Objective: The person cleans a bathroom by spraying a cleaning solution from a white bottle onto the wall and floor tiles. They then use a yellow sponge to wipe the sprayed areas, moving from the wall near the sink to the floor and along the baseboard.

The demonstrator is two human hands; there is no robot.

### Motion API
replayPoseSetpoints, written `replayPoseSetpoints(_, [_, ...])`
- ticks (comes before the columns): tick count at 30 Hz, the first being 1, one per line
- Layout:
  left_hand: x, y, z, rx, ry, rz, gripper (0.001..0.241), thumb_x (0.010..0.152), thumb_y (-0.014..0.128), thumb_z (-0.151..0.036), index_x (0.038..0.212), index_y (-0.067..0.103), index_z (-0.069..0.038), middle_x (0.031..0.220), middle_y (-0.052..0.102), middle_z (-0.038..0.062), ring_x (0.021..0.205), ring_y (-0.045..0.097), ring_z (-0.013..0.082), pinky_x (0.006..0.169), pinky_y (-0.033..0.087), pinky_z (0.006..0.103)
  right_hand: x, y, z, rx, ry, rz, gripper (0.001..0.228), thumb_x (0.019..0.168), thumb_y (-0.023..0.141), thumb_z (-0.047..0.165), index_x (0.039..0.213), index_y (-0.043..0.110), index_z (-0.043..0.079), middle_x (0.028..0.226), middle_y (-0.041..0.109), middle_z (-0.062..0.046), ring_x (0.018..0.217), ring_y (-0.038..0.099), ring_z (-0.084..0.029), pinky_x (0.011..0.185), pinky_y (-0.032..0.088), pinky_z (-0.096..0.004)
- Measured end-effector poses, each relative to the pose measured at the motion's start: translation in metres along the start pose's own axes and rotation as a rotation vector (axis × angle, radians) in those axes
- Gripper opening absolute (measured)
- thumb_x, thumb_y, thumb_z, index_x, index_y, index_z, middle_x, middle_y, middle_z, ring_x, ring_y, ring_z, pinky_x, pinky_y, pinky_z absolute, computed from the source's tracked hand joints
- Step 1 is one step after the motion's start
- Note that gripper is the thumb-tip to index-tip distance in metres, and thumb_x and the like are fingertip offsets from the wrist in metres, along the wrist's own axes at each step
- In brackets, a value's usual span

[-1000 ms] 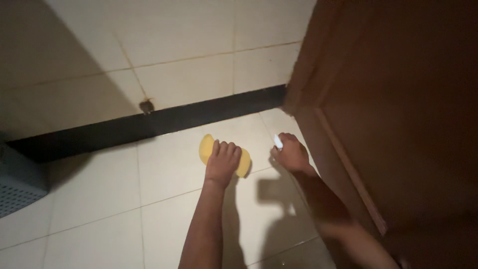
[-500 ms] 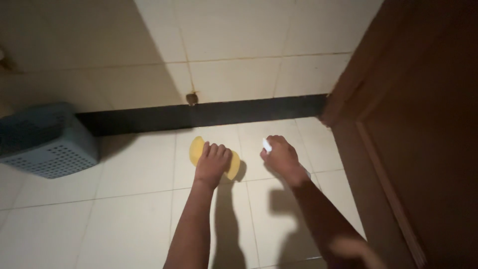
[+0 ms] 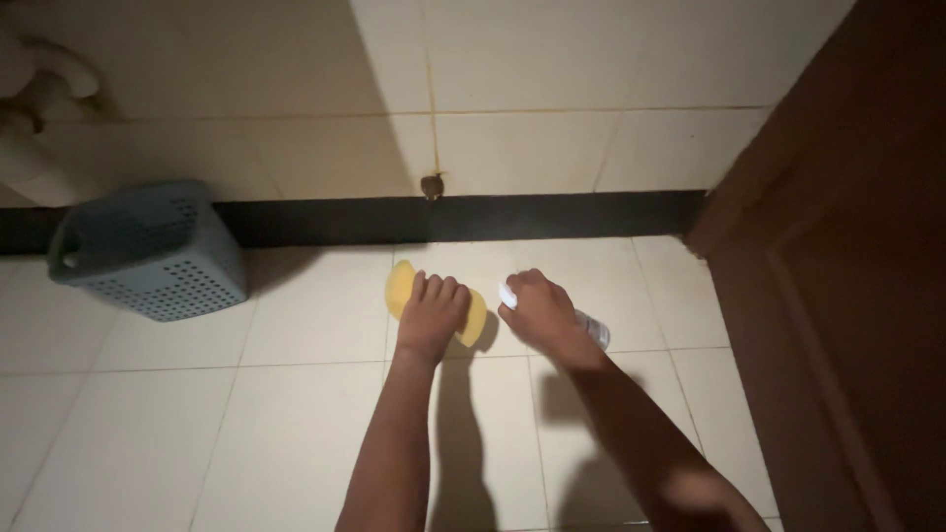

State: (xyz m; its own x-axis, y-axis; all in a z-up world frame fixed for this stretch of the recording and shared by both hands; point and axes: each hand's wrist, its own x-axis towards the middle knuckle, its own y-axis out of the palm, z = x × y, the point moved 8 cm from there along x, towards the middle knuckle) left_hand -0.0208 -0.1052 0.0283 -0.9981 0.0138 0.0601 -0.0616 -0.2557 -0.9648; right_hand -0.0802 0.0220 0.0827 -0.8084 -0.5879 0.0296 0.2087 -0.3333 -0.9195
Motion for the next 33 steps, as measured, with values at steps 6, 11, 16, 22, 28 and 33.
replayPoseSetpoints(6, [-0.001, 0.009, 0.003, -0.039, -0.016, -0.039, 0.058, 0.083, 0.077, -0.02, 0.133, 0.051, -0.006, 0.131, 0.057, 0.013, 0.131, 0.05, 0.0318, 0.122, 0.023, 0.0514, 0.004, 0.028, -0.004, -0.082, -0.007, 0.124, 0.035, 0.094, 0.066, 0.022, 0.122, 0.065, 0.001, 0.116, 0.066, -0.02, 0.108, 0.067, -0.031, 0.097, 0.053, -0.043])
replayPoseSetpoints(11, [-0.001, 0.004, 0.004, -0.035, -0.023, -0.028, 0.06, 0.082, 0.078, -0.019, 0.135, 0.051, -0.007, 0.131, 0.057, 0.012, 0.13, 0.05, 0.0307, 0.122, 0.024, 0.0513, 0.0, 0.01, 0.002, -0.025, 0.011, 0.099, 0.033, 0.092, 0.065, 0.017, 0.122, 0.065, 0.002, 0.12, 0.064, -0.019, 0.111, 0.065, -0.032, 0.099, 0.052, -0.042])
replayPoseSetpoints(16, [0.004, -0.004, 0.001, -0.013, -0.028, -0.061, 0.058, 0.083, 0.078, -0.019, 0.134, 0.052, -0.008, 0.13, 0.058, 0.013, 0.129, 0.05, 0.0307, 0.121, 0.025, 0.0512, -0.002, -0.008, -0.01, 0.077, 0.102, 0.013, 0.042, 0.089, 0.067, 0.016, 0.128, 0.061, 0.003, 0.127, 0.061, -0.02, 0.114, 0.063, -0.034, 0.102, 0.05, -0.043])
replayPoseSetpoints(22, [0.016, -0.002, -0.015, -0.022, -0.012, -0.091, 0.058, 0.081, 0.076, -0.017, 0.134, 0.052, -0.008, 0.13, 0.057, 0.012, 0.127, 0.05, 0.0306, 0.119, 0.026, 0.0505, -0.01, -0.01, -0.045, -0.054, 0.252, 0.174, 0.035, 0.096, 0.063, 0.025, 0.125, 0.063, 0.004, 0.124, 0.065, -0.016, 0.115, 0.063, -0.028, 0.103, 0.049, -0.043])
replayPoseSetpoints(28, [0.029, -0.011, -0.042, -0.07, 0.035, -0.173, 0.049, 0.085, 0.073, -0.013, 0.13, 0.054, -0.008, 0.128, 0.059, 0.012, 0.127, 0.052, 0.0313, 0.12, 0.027, 0.0505, -0.015, -0.027, -0.113, 0.107, 0.304, -0.105, 0.029, 0.091, 0.068, 0.024, 0.112, 0.071, 0.004, 0.117, 0.069, -0.016, 0.109, 0.067, -0.033, 0.099, 0.052, -0.042])
replayPoseSetpoints(33, [0.04, -0.026, -0.069, -0.13, 0.097, -0.18, 0.053, 0.081, 0.073, -0.012, 0.129, 0.054, -0.007, 0.125, 0.058, 0.012, 0.123, 0.053, 0.0313, 0.118, 0.027, 0.0513, -0.03, -0.049, -0.153, 0.171, 0.251, -0.369, 0.04, 0.083, 0.07, 0.022, 0.116, 0.066, 0.0, 0.115, 0.066, -0.02, 0.102, 0.065, -0.038, 0.09, 0.051, -0.046])
